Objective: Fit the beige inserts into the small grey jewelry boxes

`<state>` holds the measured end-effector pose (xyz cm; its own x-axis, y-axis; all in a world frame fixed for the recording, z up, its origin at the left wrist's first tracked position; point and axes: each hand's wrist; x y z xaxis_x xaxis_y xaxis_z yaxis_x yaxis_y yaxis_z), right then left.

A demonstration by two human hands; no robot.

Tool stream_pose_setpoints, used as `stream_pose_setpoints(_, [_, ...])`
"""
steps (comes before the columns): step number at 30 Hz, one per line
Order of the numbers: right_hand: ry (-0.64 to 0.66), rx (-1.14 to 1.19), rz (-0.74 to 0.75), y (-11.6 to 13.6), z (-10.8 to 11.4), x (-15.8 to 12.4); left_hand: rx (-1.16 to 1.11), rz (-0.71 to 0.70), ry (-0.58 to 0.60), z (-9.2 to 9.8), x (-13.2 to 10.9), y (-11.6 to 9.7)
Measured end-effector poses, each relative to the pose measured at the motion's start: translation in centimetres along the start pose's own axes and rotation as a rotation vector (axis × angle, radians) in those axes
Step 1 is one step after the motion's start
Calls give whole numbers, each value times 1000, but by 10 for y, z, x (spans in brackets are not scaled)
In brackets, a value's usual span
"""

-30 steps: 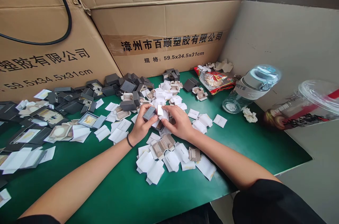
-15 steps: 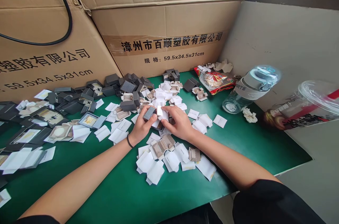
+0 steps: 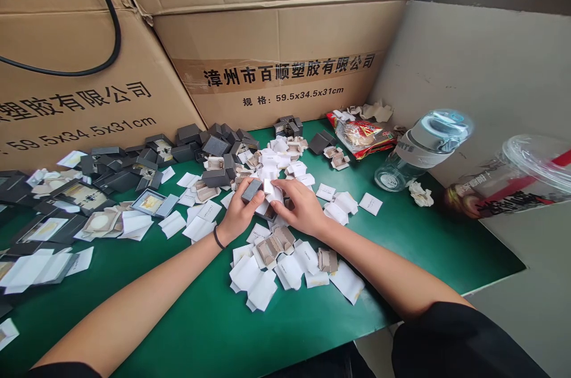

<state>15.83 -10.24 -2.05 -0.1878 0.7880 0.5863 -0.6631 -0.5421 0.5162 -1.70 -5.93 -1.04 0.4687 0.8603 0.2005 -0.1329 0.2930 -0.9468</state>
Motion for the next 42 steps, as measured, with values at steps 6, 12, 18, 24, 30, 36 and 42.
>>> stream_pose_setpoints(6, [6, 3, -8, -1, 0, 0, -4, 3, 7, 0, 0, 0])
stream_pose_setpoints(12, [12, 8, -13, 0, 0, 0, 9, 12, 13, 0, 0, -1])
stream_pose_setpoints(18, [5, 9, -13, 0, 1, 0, 33, 12, 2, 0, 0, -2])
stream_pose_setpoints(24, [-12, 24, 8, -1, 0, -1, 12, 26, -4, -1, -1, 1])
stream_pose_setpoints(30, [-28, 28, 60, 2, 0, 0, 8, -36, 10, -1, 0, 7])
stream_pose_setpoints(36, [-43, 82, 62, 6, 0, -1, 32, -61, -2, -3, -1, 9])
stream_pose_setpoints(42, [-1, 56, 42, 3, -3, -1, 55, -55, -16, -3, -1, 11])
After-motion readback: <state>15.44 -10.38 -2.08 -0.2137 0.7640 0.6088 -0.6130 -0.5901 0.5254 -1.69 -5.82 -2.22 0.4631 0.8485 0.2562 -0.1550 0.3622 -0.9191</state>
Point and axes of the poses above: each hand's wrist, its own x-axis towards the middle knuckle, its own z-axis out of the back of the hand, y = z × x, and after that the axes turned 2 degrees about x, right-handed
